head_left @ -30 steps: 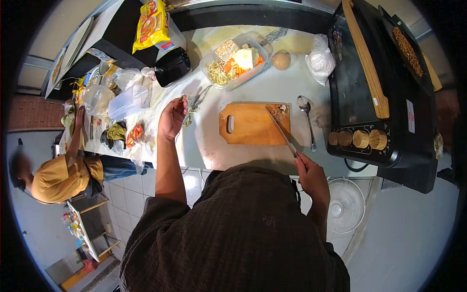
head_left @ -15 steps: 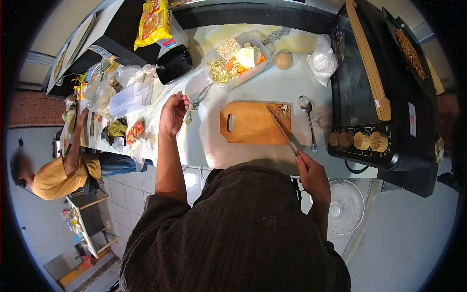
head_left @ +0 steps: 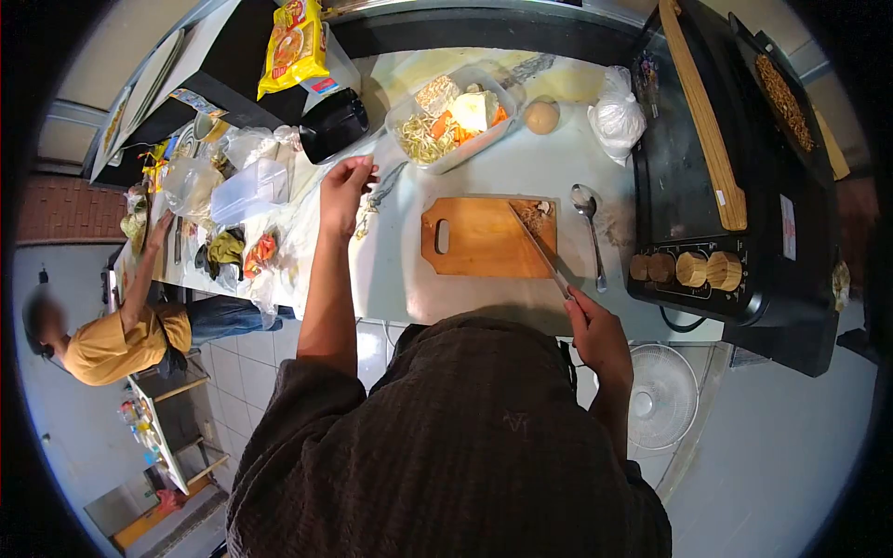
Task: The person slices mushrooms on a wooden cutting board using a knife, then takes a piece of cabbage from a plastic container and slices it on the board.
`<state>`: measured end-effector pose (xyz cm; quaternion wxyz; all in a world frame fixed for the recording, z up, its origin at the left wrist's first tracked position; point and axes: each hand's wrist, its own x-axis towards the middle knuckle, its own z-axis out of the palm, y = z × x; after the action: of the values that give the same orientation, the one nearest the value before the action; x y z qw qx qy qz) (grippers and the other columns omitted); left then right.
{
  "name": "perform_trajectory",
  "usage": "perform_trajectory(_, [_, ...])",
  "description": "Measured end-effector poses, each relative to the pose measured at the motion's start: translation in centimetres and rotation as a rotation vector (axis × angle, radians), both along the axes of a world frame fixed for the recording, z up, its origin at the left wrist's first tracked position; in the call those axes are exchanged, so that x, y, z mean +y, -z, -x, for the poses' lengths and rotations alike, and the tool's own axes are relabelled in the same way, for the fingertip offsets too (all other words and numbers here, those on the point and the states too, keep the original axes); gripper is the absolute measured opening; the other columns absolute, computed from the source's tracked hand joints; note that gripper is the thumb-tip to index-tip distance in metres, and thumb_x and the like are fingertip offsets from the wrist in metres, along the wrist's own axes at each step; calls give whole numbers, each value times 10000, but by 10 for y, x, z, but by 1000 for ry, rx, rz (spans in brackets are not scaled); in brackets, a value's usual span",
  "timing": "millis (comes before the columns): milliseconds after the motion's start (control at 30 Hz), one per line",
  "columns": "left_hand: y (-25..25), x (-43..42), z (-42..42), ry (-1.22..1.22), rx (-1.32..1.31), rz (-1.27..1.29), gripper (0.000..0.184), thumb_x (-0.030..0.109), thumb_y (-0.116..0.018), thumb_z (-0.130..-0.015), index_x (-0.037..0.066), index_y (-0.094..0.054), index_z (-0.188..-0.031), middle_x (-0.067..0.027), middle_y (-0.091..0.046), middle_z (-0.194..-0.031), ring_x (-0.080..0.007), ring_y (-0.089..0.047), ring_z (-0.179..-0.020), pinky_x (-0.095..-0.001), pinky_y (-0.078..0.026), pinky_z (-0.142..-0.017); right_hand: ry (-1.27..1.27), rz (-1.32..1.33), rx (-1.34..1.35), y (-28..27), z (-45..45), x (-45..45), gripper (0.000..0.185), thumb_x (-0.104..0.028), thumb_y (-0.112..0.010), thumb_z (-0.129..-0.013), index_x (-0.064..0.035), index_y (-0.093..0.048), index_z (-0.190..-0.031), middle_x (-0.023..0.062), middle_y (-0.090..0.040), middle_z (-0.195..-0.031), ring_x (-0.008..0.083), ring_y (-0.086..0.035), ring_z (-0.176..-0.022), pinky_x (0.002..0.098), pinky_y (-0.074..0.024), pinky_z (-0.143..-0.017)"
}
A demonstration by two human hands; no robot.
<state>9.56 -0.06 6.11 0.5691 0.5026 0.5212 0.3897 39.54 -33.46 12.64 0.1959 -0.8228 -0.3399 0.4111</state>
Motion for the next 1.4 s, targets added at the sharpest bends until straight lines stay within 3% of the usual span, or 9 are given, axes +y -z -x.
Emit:
perform_trajectory(367, [-56, 25, -37, 176, 103, -118, 431, 395, -643, -1004, -3, -666, -1167, -85, -735, -952, -115, -658, -731, -250, -473, -640, -9, 20, -11, -6, 3, 2, 415, -353, -562, -1014, -97, -641, -1332, 231, -694, -1154, 399, -660, -1115, 431, -512, -948])
perform_trajectory(567, [-1, 28, 47, 45, 432, -191, 288, 303, -686, -981, 28, -723, -1056, 31, -624, -776, -64, -535, -676, -235, -405, -598, 1, -25, 38, 11, -2, -4, 413, -344, -557, -1016, -83, -640, -1325, 242, -687, -1165, 409, -653, -1122, 435, -512, -952])
perform_trajectory(600, [8, 25, 59, 78, 571, -214, 271, 278, -692, -974, 20, -724, -1049, 31, -621, -770, -71, -543, -679, -241, -415, -599, -32, -78, -16, 20, -4, -8, 414, -334, -565, -1018, -90, -631, -1347, 196, -694, -973, 285, -651, -873, 380, -513, -806])
perform_trajectory(633, [12, 18, 68, 130, 729, -236, 235, 225, -704, -942, 23, -726, -1058, -14, -647, -776, -112, -570, -686, -275, -456, -631, -64, -132, -71, 25, -5, -10, 419, -325, -573, -1020, -98, -622, -1369, 150, -702, -782, 161, -648, -623, 324, -514, -660])
perform_trajectory(733, [33, -2, 80, 255, 859, -501, 221, 180, -728, -854, 71, -754, -1044, -159, -690, -852, -274, -658, -754, -381, -529, -731, -65, -89, -52, 21, -6, -8, 430, -333, -574, -1021, -100, -616, -1379, 118, -680, -752, 145, -625, -593, 318, -510, -639])
perform_trajectory(1067, [54, -18, 71, 212, 921, -544, 140, 102, -677, -863, 15, -717, -965, -187, -661, -936, -368, -646, -858, -436, -528, -806, -65, -58, -36, 12, -5, -3, 447, -354, -575, -1019, -112, -608, -1394, 90, -657, -736, 133, -598, -565, 307, -500, -607])
perform_trajectory(1133, [61, -19, 75, 180, 911, -618, 139, 97, -676, -865, 2, -702, -964, -188, -657, -937, -380, -639, -854, -441, -527, -801, -15, 9, 26, -1, -1, 1, 414, -345, -552, -1017, -93, -636, -1335, 237, -699, -1141, 388, -676, -1097, 422, -520, -928])
perform_trajectory(1300, [67, -26, 80, 120, 884, -637, 154, 90, -659, -906, -33, -654, -998, -203, -661, -940, -400, -633, -845, -427, -529, -785, -41, 11, 7, 2, -2, 0, 419, -346, -545, -1019, -87, -632, -1337, 239, -695, -1156, 395, -668, -1111, 423, -514, -943])
perform_trajectory(1400, [37, -44, 52, 10, 685, -436, 127, 95, -632, -962, -27, -633, -998, -173, -689, -938, -310, -672, -832, -367, -532, -771, -32, 20, 15, 3, -2, -1, 423, -347, -544, -1020, -84, -629, -1339, 240, -687, -1176, 400, -658, -1129, 426, -508, -956])
